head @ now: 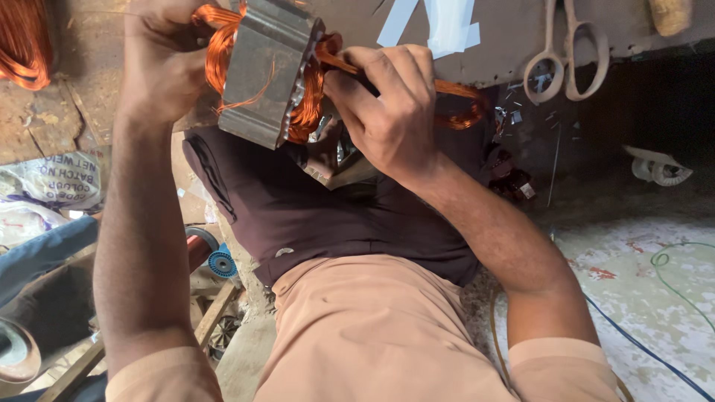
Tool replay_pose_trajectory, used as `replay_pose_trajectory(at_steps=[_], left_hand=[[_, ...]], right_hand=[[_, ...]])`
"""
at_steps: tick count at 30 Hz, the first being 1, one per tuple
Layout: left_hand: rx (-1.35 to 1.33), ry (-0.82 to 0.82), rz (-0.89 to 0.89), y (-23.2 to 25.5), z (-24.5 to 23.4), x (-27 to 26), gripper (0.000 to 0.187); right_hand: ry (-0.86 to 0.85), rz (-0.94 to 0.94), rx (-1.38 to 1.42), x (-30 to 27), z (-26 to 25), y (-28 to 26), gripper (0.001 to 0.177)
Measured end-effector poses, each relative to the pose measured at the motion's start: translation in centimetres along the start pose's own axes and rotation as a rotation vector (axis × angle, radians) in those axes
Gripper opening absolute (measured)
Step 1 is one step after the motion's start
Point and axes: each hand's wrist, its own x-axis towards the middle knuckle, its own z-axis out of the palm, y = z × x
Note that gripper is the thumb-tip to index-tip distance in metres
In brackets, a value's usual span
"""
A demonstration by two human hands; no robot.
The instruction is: The person is winding copper wire around a metal core to create an electrical coil. They use their hands to wrap the wire tightly and insert small white paper strips between layers for insulation.
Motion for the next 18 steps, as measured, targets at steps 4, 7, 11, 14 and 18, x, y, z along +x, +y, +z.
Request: replay_pose_trajectory(at_steps=[4,7,11,14,18], left_hand=[[0.075,-0.101,0.174,-2.1,-1.4,0.0,0.015],[-0.035,-0.086,0.18,-2.6,-1.3,-0.2,0.017],[-0.095,-0.053,0.082,-1.8,-0.8,-0.3,0.019],[-0.063,-0.053,0.078,-1.2,-0.7,-0.3,0.018],[-0.091,-0.098,0.017,-1.0,-0.7,0.1,0.015]], right_hand=[[-0.002,0.017,0.004,0.0,0.1,-0.1,0.013],[0.009,0.028,0.016,0.1,0.5,0.1,0.012],[0.023,0.001,0.04,0.0,0.6,0.1,0.014],[-0.01,0.01,0.025,-0.2,0.1,0.1,0.013],[-0.048,0.01,-0.078,-0.8,-0.5,0.0,0.021]])
